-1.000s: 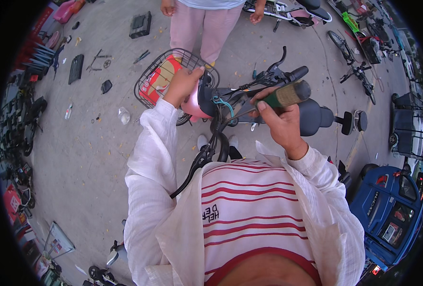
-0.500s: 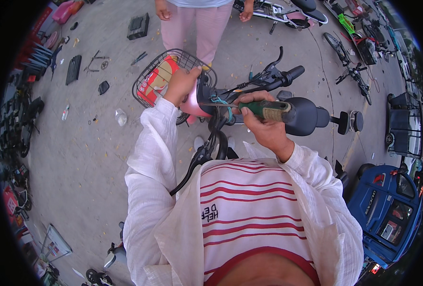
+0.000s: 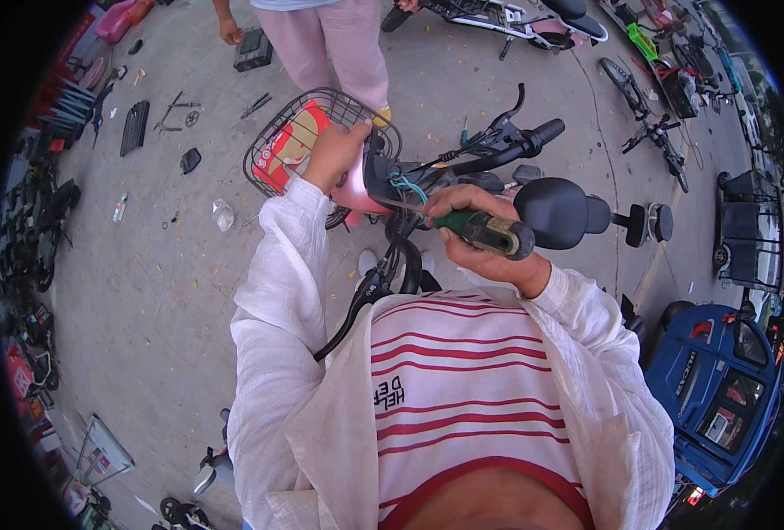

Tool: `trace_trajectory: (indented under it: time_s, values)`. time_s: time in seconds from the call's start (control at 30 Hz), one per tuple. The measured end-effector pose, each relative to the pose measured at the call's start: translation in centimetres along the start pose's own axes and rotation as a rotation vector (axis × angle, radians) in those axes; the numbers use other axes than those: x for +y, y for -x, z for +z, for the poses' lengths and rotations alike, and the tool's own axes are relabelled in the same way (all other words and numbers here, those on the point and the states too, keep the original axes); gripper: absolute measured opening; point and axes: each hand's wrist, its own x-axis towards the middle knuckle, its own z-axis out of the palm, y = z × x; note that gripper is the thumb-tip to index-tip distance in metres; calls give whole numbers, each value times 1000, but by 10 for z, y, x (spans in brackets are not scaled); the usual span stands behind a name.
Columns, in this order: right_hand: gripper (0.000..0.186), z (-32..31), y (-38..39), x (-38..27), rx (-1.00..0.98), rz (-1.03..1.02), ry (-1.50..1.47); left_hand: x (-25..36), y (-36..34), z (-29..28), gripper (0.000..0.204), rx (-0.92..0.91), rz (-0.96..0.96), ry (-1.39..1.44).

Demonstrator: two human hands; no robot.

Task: The person uses a screwdriver to tighten screws on the pink handlebar grip of an electric bicycle. The person holds the grip with one hand and turns the screwdriver with the other to secure the component.

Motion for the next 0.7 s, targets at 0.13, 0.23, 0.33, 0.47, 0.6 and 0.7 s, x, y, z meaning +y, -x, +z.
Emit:
trace_trajectory:
  time_s: [0.13,0.23,0.33,0.47,0.6,0.7]
  values:
    - [27,4,-2,-5,52,38,-4,-2,-2,0,53,6,4,0]
    - [28,3,-5,-8,50,23,31,-1,0,1,53,14,15,27]
    - [29,-2,-13,-17,-58,-50,101,-2,-1,-1,56,-2,-7,24]
    - [31,8,-19,-39,-218,-94,238,5,3,-1,63,28,10,-147]
    - [31,18,-13,-43,-288,-42,345,27,18,-4,66,13,-44,-261]
    - [24,24,-12,-21,-196,-37,303,26,28,2,66,76,79,-412]
